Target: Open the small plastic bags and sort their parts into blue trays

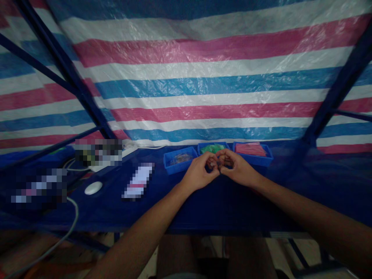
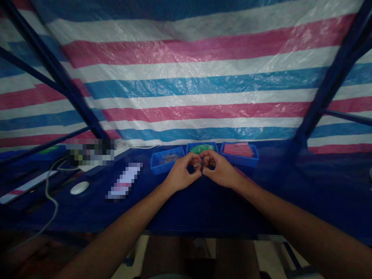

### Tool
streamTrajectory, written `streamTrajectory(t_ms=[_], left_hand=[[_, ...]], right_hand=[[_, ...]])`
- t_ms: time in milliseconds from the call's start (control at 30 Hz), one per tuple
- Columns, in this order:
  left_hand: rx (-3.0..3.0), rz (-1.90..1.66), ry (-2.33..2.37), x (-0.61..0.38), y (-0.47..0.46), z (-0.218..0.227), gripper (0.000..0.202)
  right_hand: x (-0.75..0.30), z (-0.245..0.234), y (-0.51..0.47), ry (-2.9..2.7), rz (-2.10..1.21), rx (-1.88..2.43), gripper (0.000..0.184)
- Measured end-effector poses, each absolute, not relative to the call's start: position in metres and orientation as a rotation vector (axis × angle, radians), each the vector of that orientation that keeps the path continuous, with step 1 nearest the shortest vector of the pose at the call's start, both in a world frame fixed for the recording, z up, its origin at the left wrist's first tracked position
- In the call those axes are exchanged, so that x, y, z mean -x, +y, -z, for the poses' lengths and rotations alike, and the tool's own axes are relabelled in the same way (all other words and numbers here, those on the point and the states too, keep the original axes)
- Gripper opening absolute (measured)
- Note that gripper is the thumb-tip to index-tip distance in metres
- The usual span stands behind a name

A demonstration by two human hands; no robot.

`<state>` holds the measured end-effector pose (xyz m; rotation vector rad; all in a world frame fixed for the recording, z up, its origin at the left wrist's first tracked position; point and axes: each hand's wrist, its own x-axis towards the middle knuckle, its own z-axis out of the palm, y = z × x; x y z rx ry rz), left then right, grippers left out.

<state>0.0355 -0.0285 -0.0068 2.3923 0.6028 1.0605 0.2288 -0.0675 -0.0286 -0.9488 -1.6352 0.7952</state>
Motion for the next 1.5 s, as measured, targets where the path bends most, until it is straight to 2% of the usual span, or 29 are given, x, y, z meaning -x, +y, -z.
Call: streamTrajectory(t_ms=[300,533,1067,1500], left_hand=[[-2.301,-1.051,0.566,-0.035,-0.026,0.011,0.028],[-2.247,-1.06,0.525,-0.037,-0.028,0.01,0.023],[-2.115,-1.145,0.516,-0.037,-0.023,0.013,0.028],[-2.019,-1.084,0.492,-0.035,-0.017,0.017,0.036]], right_hand=[[-0.23,0.03,-0.067,-1.571,-0.857,0.941,0.033],[-0.228,0.024,-0.069,-1.582,-0.903,0.899,0.031],[-0.23,0.029,-0.066,-1.549,-0.94,0.908,0.033],[-0.233,0.025,-0.065,-1.432,-0.937,0.917,0.035]])
